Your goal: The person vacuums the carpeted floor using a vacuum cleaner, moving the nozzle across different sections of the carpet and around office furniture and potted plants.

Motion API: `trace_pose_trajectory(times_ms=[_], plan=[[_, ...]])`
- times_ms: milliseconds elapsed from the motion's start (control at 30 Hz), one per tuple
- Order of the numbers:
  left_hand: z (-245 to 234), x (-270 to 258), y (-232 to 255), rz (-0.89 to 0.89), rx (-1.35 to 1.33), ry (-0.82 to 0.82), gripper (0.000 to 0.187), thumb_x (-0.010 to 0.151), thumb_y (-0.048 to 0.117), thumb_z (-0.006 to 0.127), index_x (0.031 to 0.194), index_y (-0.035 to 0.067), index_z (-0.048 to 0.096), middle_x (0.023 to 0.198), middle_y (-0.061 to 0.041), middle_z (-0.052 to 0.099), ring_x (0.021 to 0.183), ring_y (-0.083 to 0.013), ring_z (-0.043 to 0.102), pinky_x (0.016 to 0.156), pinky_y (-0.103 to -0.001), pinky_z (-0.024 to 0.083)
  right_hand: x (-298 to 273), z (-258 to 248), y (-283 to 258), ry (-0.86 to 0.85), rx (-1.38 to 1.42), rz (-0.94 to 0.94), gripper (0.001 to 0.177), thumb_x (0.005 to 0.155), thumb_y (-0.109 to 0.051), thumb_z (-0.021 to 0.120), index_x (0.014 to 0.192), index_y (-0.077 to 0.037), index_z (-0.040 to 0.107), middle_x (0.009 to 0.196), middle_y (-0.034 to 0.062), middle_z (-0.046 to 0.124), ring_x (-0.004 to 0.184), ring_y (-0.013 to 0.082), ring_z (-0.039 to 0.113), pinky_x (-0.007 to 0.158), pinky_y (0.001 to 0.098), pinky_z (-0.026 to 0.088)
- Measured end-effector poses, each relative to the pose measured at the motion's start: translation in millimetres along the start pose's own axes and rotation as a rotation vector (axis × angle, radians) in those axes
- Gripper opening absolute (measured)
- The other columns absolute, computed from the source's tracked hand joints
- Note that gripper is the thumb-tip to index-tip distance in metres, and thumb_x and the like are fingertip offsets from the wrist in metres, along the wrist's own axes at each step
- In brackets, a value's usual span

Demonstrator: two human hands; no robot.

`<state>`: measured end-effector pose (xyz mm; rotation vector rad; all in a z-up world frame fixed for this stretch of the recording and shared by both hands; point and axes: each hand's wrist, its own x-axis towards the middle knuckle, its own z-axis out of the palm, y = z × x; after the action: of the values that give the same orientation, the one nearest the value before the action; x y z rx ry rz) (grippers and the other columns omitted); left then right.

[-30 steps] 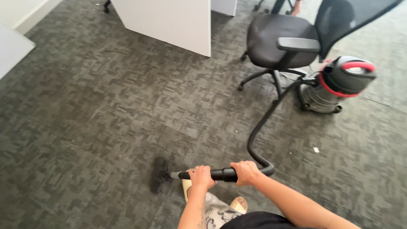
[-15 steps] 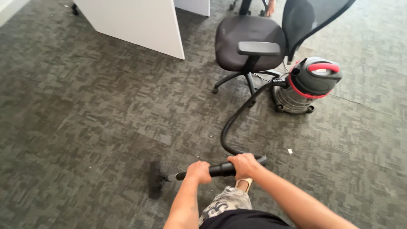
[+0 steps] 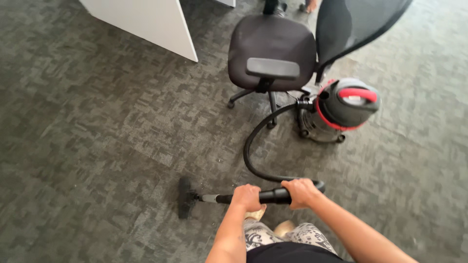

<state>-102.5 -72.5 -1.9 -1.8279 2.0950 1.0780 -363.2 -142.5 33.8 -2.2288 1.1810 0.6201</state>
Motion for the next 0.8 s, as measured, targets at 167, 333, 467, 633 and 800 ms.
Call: trace_pose_trajectory(times_ms=[167,333,467,633,800], plan=[[-10,18,42,-0.143,-0.051,0.023,0.052,0.075,0.053,0.105,0.113,0.02,0.09,0.119,-0.012,0.089,0.118,-0.0367,0.085,0.103,-0.053,0.067,18,-12,51,-0.031,-0.002,-0.117,0.065,0.07,-0.031,0.099,0.13,-0.022,0.078,0.114,0.0149,0.087,0.113,0.0404,0.084,0.1,0.0536,0.066],[23,61,124,-0.292,-0.036,0.089,0.037,0.075,0.028,0.098,0.109,0.021,0.088,0.119,-0.01,0.087,0.126,-0.0364,0.08,0.107,-0.054,0.065,19,-17,141,0.022,-0.072,-0.221,0.061,0.074,-0.033,0.097,0.129,-0.018,0.077,0.111,0.0178,0.087,0.109,0.0427,0.085,0.097,0.0552,0.067],[61,118,205,-0.435,-0.17,0.268,0.031,0.084,0.015,0.087,0.114,0.022,0.086,0.128,-0.007,0.081,0.139,-0.0365,0.069,0.126,-0.064,0.049,-7,-35,236,-0.069,-0.087,-0.261,0.057,0.072,-0.035,0.096,0.125,-0.018,0.081,0.108,0.0172,0.088,0.111,0.0408,0.085,0.1,0.0539,0.067],[99,155,286,-0.546,-0.221,0.391,0.036,0.086,0.008,0.087,0.12,0.02,0.084,0.144,-0.01,0.072,0.153,-0.0389,0.057,0.14,-0.075,0.033,-35,-40,305,-0.082,-0.137,-0.297,0.064,0.07,-0.036,0.096,0.129,-0.018,0.079,0.11,0.0177,0.088,0.111,0.0416,0.085,0.099,0.0552,0.067],[125,151,326,-0.783,-0.314,0.45,0.049,0.091,0.006,0.089,0.137,0.02,0.079,0.161,-0.013,0.063,0.174,-0.0452,0.037,0.139,-0.078,0.029,-58,-31,319,-0.124,-0.161,-0.351,0.062,0.069,-0.039,0.097,0.124,-0.014,0.081,0.11,0.0181,0.088,0.111,0.0408,0.085,0.101,0.0527,0.068]])
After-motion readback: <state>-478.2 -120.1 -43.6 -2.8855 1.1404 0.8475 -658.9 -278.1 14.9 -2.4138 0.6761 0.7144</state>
